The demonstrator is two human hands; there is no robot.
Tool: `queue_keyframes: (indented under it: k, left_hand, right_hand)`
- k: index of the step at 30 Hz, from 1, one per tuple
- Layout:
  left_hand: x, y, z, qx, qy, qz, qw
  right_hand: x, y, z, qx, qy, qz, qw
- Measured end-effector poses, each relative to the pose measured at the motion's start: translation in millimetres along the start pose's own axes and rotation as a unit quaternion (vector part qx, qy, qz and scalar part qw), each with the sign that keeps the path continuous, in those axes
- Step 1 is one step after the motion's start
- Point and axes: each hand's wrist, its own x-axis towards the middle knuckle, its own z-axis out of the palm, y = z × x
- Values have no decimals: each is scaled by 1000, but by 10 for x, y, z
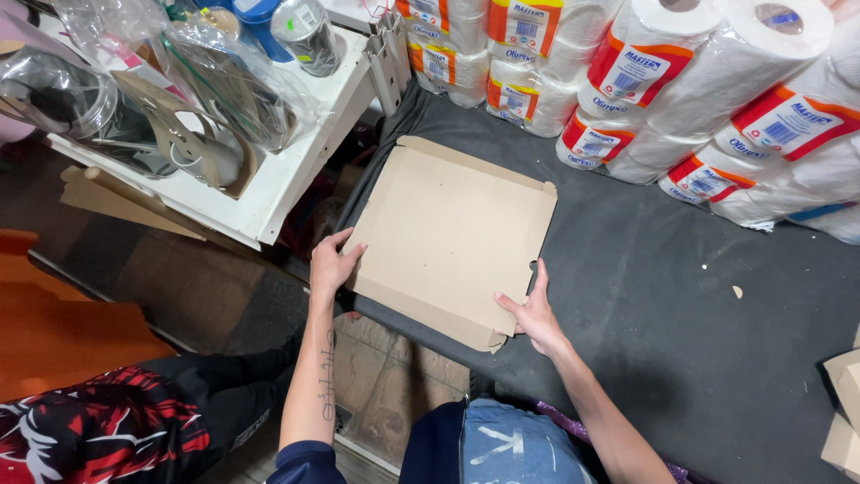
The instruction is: The person assembles several cardboard pizza boxes by hand on a table, folding the sides and lids into place one at a time.
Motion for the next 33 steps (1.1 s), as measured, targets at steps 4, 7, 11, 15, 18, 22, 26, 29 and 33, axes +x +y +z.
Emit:
queue_keyframes:
  k: [4, 7, 11, 15, 18, 22, 26, 29, 33]
  left_hand:
    - [-18, 41, -13, 8, 9, -3, 1000]
    - [-40, 102, -24, 35, 11, 22, 999]
    - [-86, 240, -50, 82, -4, 25, 996]
    - [-191, 383, -116, 120, -43, 2, 992]
    - [-162, 335, -94, 132, -54, -5, 990]
    - [-205, 398, -133, 131, -61, -4, 989]
    - [-176, 359, -122, 121, -54, 4, 991]
    - [-222, 358, -129, 130, -47, 7, 990]
    - [-230, 314, -119, 148, -40, 8, 988]
  right_hand:
    - [64, 99, -67, -107, 2, 0, 994]
    - [180, 247, -159, -185, 1, -9, 983]
    - [214, 277, -179, -178, 18, -21, 984]
    - [87, 174, -182, -174, -14, -8, 985]
    - [108, 261, -232, -174, -49, -36, 983]
    - [-30, 187, -208, -164, -75, -43, 983]
    - [-82, 161, -159, -126, -82, -46, 988]
    - [-132, 124, -139, -196, -65, -49, 977]
    - [-29, 277, -161, -336, -29, -62, 940]
